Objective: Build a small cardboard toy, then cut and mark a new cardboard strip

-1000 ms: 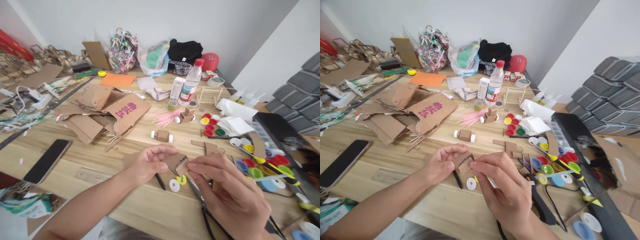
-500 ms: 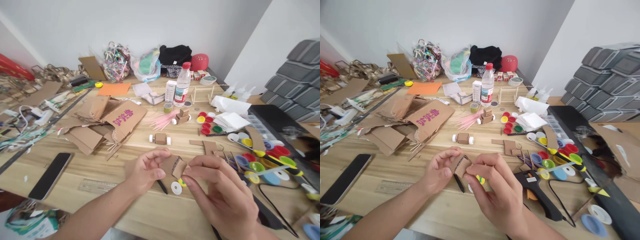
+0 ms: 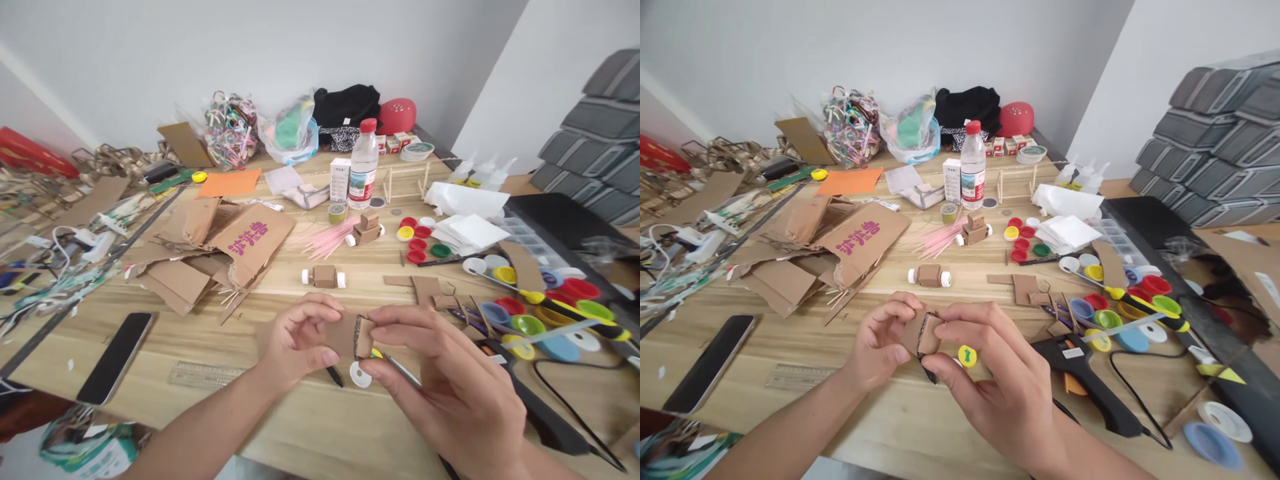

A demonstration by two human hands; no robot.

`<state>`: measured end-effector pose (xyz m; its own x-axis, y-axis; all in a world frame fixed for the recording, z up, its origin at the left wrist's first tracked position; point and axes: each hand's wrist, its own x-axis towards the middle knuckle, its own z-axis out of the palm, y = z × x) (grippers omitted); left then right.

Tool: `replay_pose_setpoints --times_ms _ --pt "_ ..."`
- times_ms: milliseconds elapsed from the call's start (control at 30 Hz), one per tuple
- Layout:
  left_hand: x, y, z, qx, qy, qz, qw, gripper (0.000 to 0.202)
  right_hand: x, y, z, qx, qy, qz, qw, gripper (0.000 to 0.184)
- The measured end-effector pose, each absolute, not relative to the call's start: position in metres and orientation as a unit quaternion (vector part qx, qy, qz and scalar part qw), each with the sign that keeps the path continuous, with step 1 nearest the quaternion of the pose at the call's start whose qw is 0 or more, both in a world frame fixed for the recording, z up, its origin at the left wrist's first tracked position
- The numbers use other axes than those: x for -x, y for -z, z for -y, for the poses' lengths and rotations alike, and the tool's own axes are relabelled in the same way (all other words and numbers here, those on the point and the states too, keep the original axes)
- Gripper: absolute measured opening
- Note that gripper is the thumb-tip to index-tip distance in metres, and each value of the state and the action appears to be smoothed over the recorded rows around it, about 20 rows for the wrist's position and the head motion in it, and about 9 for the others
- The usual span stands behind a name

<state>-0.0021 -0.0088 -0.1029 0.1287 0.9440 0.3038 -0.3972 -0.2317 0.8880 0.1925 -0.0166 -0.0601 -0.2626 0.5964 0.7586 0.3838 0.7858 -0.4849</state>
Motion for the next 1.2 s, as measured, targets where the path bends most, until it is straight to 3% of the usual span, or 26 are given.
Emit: replay_pose_setpoints --times_ms 533,1200 --pt "0.005 0.100 0.007 -0.547 -0.602 -0.261 0.519 0.031 -0.195 0.057 0.019 0.314 -0.094 0.785 0.526 0.011" --pt "-0.006 0.100 0.012 -0.368 -0.565 -0.317 0.667 0.048 -0.195 0.064 0.018 0.317 -0.170 0.770 0.527 0.016"
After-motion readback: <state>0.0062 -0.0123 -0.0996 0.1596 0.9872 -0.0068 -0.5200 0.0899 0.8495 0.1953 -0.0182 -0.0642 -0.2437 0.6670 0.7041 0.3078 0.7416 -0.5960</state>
